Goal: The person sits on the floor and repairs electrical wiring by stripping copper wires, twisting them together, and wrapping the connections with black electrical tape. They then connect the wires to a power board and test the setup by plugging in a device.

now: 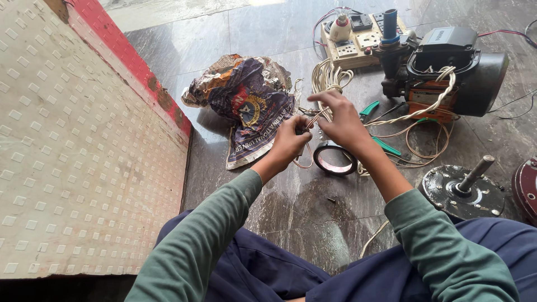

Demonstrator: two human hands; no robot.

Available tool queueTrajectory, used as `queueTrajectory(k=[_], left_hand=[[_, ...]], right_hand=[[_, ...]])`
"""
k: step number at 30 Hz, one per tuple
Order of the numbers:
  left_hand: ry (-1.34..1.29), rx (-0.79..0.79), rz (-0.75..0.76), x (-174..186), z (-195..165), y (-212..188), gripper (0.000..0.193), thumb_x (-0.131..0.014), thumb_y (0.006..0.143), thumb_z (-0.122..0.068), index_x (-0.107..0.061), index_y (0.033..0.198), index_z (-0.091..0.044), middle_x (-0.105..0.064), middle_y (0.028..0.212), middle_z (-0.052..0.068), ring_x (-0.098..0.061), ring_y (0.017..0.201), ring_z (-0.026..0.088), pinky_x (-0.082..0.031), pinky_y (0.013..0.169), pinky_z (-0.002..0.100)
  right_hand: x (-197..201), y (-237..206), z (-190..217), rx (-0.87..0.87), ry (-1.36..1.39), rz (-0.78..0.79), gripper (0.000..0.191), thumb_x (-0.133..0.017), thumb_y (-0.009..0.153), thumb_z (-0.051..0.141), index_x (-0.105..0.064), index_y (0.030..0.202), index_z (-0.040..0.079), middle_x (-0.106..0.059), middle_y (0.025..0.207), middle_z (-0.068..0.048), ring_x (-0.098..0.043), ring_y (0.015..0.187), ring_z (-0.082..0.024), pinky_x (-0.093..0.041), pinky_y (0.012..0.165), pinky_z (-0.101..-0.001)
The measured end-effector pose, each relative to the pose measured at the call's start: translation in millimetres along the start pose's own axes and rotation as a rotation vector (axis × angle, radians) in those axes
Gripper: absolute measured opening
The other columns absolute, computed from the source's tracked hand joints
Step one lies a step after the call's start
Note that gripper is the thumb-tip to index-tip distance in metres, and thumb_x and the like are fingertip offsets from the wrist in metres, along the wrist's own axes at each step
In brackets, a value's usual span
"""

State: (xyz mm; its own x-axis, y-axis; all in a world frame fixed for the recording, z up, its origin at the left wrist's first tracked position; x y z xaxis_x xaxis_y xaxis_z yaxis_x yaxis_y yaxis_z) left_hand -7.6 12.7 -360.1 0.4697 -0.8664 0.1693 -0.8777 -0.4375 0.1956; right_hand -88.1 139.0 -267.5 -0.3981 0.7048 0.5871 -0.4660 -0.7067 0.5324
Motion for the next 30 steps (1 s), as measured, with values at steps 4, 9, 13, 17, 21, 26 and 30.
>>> queueTrajectory(k=[4,9,13,17,21,26,30], left_hand=[[0.057,0.008,-0.009,2,-6,-1,0.022,-0.078,0.081,-0.009,-0.072,0.099,0.001,-0.073,0.084,0.004,-0.067,0.075,0.009,-0.054,0.068,0.026],[-0.169,0.084,0.104,15,-4,2,0.02,-0.069,0.095,-0.021,-0.076,0.103,-0.004,-0.077,0.084,0.002,-0.071,0.077,0.005,-0.054,0.069,0.023],[-0.086,0.119,0.066,22,-4,6,0.036,-0.063,0.103,-0.033,-0.075,0.088,-0.002,-0.07,0.069,0.003,-0.055,0.059,0.006,-0.041,0.054,0.025],[0.054,0.118,0.001,28,-25,15,0.05,-0.06,0.102,-0.044,-0.066,0.071,-0.006,-0.066,0.062,0.002,-0.059,0.055,0.006,-0.045,0.053,0.024],[0.16,-0.014,0.036,40,-84,31,0.058,-0.06,0.101,-0.051,-0.061,0.061,-0.009,-0.061,0.057,0.0,-0.053,0.05,0.006,-0.044,0.051,0.024],[0.173,-0.093,-0.032,73,-155,37,0.056,-0.068,0.092,-0.051,-0.056,0.053,-0.013,-0.051,0.048,-0.004,-0.043,0.038,0.007,-0.032,0.038,0.027],[0.105,-0.205,-0.128,73,-178,42,0.055,-0.075,0.09,-0.05,-0.056,0.053,-0.013,-0.052,0.05,-0.005,-0.046,0.045,0.003,-0.035,0.044,0.024]], right_hand=[[-9,-6,4,0.041,-0.036,0.13,0.037,-0.062,0.076,-0.002,-0.078,0.109,0.006,-0.077,0.104,-0.016,-0.074,0.099,-0.029,-0.055,0.092,-0.0407],[-8,-9,-14,-0.197,-0.063,0.169,0.018,-0.073,0.09,0.022,-0.08,0.104,0.012,-0.078,0.091,-0.012,-0.076,0.085,-0.026,-0.056,0.08,-0.039],[-7,-11,-8,-0.269,-0.169,0.162,0.022,-0.072,0.093,0.032,-0.082,0.104,0.016,-0.076,0.081,-0.01,-0.074,0.073,-0.027,-0.054,0.07,-0.0402],[-3,-6,1,-0.308,-0.209,0.129,0.028,-0.072,0.092,0.041,-0.08,0.099,0.015,-0.073,0.078,-0.012,-0.069,0.069,-0.028,-0.051,0.069,-0.0422],[28,7,24,0.108,-0.498,-0.117,0.025,-0.069,0.101,0.032,-0.076,0.089,0.011,-0.075,0.085,-0.008,-0.067,0.074,-0.026,-0.042,0.089,-0.0455],[81,9,16,0.092,-0.709,-0.433,0.02,-0.074,0.104,0.028,-0.077,0.091,0.013,-0.074,0.093,-0.006,-0.067,0.085,-0.025,-0.039,0.091,-0.0437],[79,18,-12,-0.139,-0.452,-0.211,0.02,-0.073,0.096,0.032,-0.08,0.099,0.013,-0.077,0.098,-0.007,-0.07,0.092,-0.023,-0.048,0.091,-0.0425]])
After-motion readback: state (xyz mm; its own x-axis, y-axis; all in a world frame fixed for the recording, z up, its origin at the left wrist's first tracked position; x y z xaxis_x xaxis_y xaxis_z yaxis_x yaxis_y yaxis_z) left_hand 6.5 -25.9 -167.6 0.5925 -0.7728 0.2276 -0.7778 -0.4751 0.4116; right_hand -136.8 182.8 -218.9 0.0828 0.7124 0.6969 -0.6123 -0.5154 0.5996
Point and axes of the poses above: each hand's wrist, its own y-axis towards the middle knuckle, its own x-axis out of the back of the hand, z = x × y, the point moved 6 cm from there along y, towards the middle knuckle
